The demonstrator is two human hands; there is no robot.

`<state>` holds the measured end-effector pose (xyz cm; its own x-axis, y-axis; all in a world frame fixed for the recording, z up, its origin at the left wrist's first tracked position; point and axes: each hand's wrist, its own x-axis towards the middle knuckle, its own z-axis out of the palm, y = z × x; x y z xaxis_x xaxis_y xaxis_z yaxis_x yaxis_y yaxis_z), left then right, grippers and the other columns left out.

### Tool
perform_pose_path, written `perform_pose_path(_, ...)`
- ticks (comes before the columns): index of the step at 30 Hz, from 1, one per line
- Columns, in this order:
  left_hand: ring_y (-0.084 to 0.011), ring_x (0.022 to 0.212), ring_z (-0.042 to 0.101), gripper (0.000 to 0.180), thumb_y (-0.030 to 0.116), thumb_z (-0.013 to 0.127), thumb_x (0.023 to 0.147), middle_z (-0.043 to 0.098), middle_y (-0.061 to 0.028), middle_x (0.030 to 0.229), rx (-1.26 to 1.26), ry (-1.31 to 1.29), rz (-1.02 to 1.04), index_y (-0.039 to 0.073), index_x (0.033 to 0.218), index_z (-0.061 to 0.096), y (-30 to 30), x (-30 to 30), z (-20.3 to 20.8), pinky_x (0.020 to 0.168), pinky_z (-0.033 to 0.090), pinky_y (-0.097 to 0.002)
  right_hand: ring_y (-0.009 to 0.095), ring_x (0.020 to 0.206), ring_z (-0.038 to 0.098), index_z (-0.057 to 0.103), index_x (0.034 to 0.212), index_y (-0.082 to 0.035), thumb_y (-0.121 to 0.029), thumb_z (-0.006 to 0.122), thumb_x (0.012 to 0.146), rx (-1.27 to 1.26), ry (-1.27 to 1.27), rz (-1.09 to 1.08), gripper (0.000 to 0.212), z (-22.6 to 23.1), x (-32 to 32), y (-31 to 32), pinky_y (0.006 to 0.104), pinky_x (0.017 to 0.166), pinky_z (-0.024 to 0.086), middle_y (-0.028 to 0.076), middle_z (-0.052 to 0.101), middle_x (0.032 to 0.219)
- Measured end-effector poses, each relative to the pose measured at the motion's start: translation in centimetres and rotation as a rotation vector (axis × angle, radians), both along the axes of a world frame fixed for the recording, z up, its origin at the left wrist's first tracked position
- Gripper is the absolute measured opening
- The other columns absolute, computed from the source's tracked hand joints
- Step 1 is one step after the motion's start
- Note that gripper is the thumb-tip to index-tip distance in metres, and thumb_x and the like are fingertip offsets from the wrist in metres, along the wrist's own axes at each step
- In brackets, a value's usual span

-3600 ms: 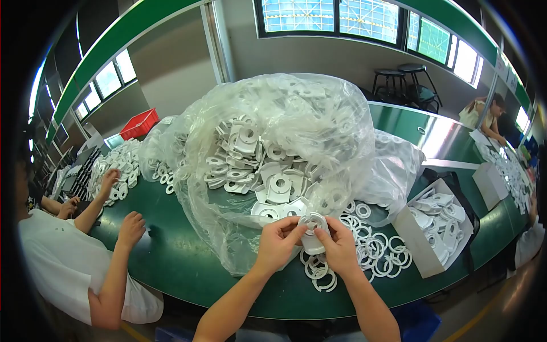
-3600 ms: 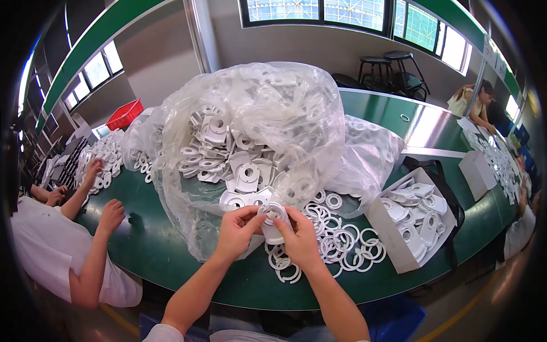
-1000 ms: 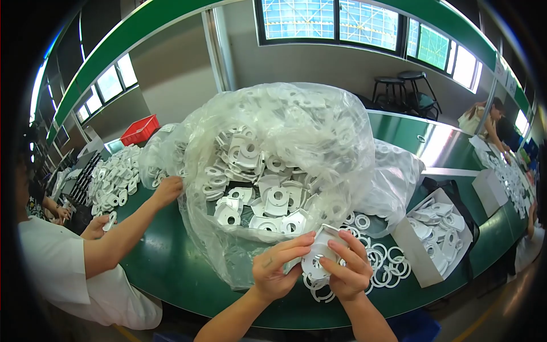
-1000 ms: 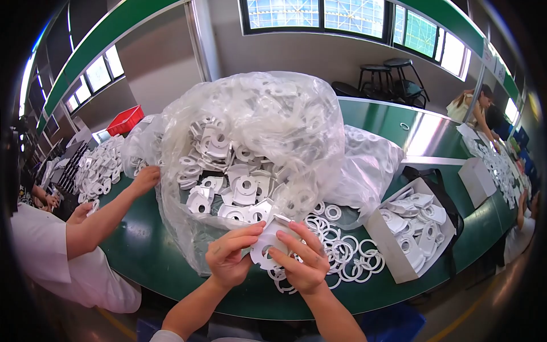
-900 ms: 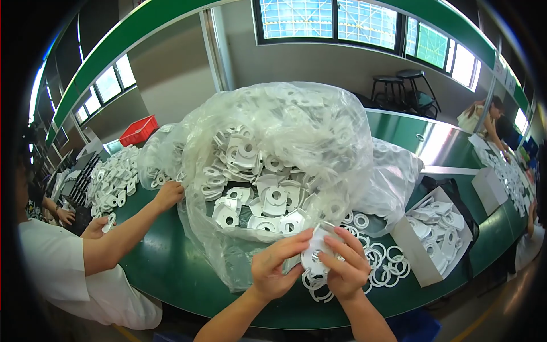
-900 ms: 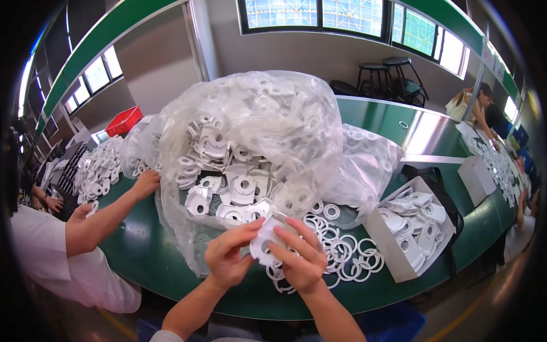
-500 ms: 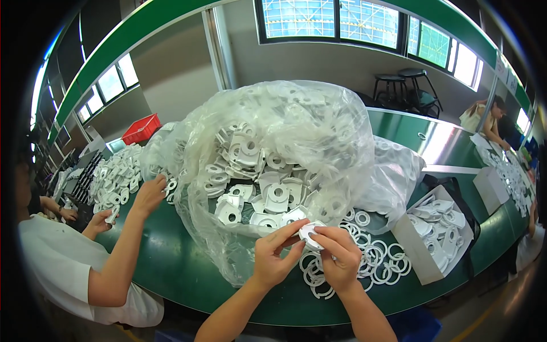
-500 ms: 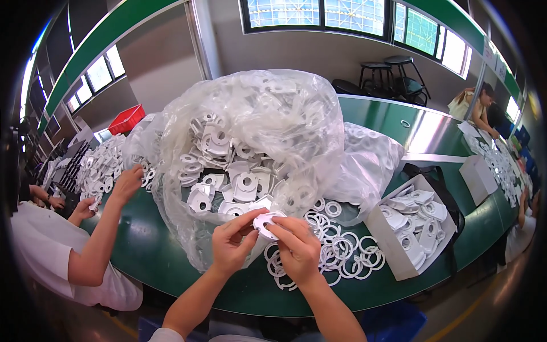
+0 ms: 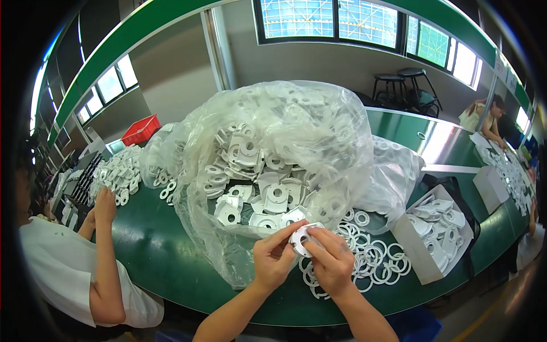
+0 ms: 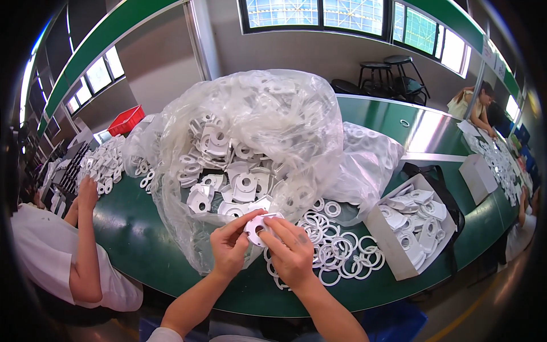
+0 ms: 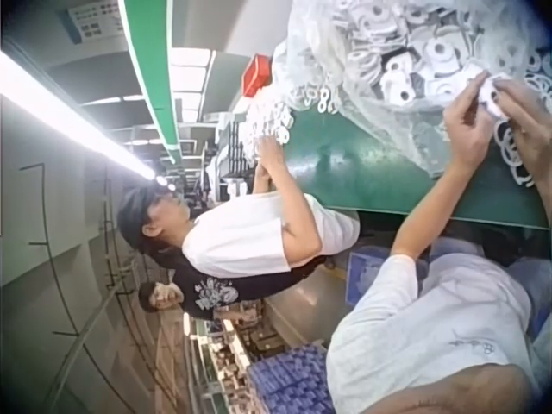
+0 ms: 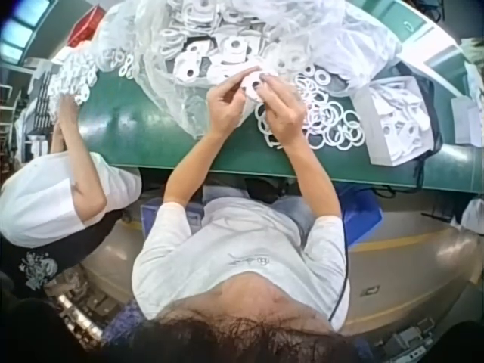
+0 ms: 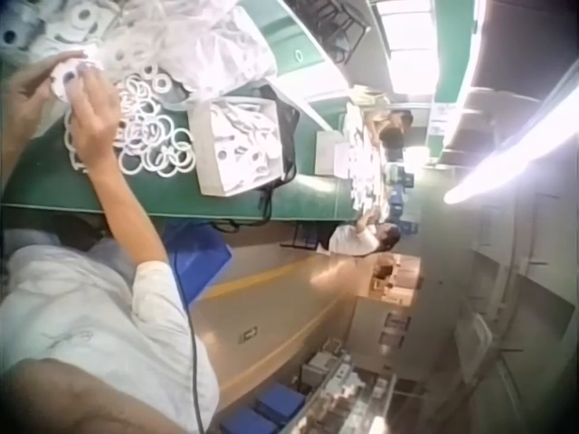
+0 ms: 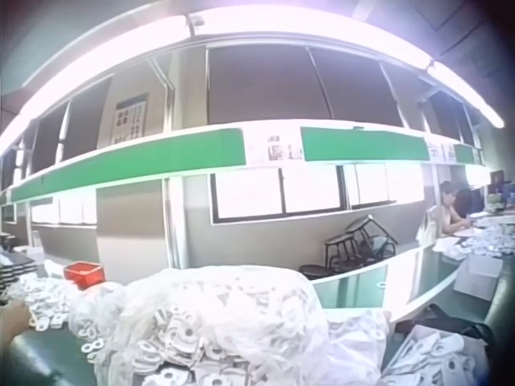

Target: Manually assembling and inspecting small circular plastic components at an assembly line.

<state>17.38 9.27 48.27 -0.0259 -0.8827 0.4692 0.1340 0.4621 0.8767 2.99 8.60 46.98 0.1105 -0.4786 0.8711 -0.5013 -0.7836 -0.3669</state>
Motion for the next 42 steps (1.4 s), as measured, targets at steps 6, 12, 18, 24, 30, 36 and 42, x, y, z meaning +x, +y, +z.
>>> perform_pose_path(6, -0.0162, 0.101, 0.060, 0.038, -0.010, 0.047, 0.081, 0.062, -0.0154, 0.114, -0.025, 0.006, 0.001, -0.007, 0.117, 0.057, -0.1, 0.2, -0.3, 0.088, 0.046, -0.0257, 0.030, 0.093, 0.062, 0.066, 0.088, -0.001, 0.006, 0.064, 0.063, -0.022, 0.006, -0.013, 0.026, 0.0, 0.2, 0.1, 0.0344, 0.078, 0.050, 0.013, 0.065, 0.101)
perform_pose_path(12, -0.0169, 0.092, 0.063, 0.033, -0.005, 0.062, 0.079, 0.065, -0.0127, 0.105, -0.068, -0.211, 0.107, -0.003, 0.112, 0.061, -1.0, 0.6, -0.1, 0.080, 0.050, -0.0258, 0.019, 0.080, 0.064, 0.063, 0.095, 0.000, 0.007, 0.062, 0.076, 0.399, -0.292, 0.121, 0.019, -0.7, 0.2, 0.3, 0.0267, 0.069, 0.048, 0.011, 0.066, 0.089)
perform_pose_path(18, -0.0120, 0.080, 0.063, 0.025, 0.000, 0.067, 0.080, 0.066, -0.0081, 0.095, -0.013, -0.269, 0.177, -0.002, 0.104, 0.064, -1.1, 0.8, -0.6, 0.070, 0.049, -0.0226, 0.010, 0.068, 0.057, 0.063, 0.100, 0.000, 0.004, 0.060, 0.082, 0.562, -0.339, 0.186, 0.019, -0.1, 0.3, 0.4, 0.0228, 0.064, 0.045, 0.008, 0.066, 0.079)
perform_pose_path(24, -0.0100, 0.076, 0.063, 0.014, -0.002, 0.066, 0.081, 0.067, -0.0064, 0.084, 0.107, -0.100, 0.152, -0.004, 0.095, 0.067, -1.0, 0.4, -0.6, 0.067, 0.049, -0.0204, 0.012, 0.068, 0.058, 0.063, 0.101, 0.001, 0.005, 0.060, 0.081, 0.446, -0.281, 0.196, 0.021, -1.4, 0.3, -0.2, 0.0227, 0.065, 0.045, 0.009, 0.066, 0.080)
perform_pose_path(30, -0.0109, 0.071, 0.063, 0.011, -0.001, 0.066, 0.081, 0.067, -0.0074, 0.079, 0.182, -0.033, 0.141, -0.005, 0.092, 0.068, -1.3, 1.1, -1.1, 0.064, 0.050, -0.0220, 0.011, 0.072, 0.059, 0.061, 0.103, 0.002, 0.003, 0.059, 0.082, 0.583, -0.284, 0.243, 0.020, -1.5, -0.1, 0.1, 0.0226, 0.067, 0.046, 0.008, 0.065, 0.083)
perform_pose_path(36, -0.0117, 0.067, 0.063, 0.011, 0.002, 0.067, 0.081, 0.067, -0.0077, 0.078, 0.317, 0.031, 0.039, -0.004, 0.090, 0.068, -2.1, 1.8, -0.9, 0.062, 0.051, -0.0226, 0.010, 0.080, 0.058, 0.058, 0.107, 0.002, 0.001, 0.058, 0.084, 0.761, -0.327, 0.325, 0.023, -1.5, -0.5, 0.0, 0.0229, 0.073, 0.045, 0.006, 0.063, 0.090)
perform_pose_path(42, -0.0129, 0.066, 0.063, 0.009, 0.002, 0.067, 0.081, 0.067, -0.0084, 0.078, 0.395, -0.039, -0.065, -0.004, 0.088, 0.067, -2.3, 2.6, -0.4, 0.060, 0.052, -0.0241, 0.011, 0.081, 0.058, 0.057, 0.107, 0.001, 0.000, 0.057, 0.084, 0.845, -0.426, 0.439, 0.023, -2.1, -0.6, -0.4, 0.0245, 0.074, 0.045, 0.006, 0.062, 0.090)
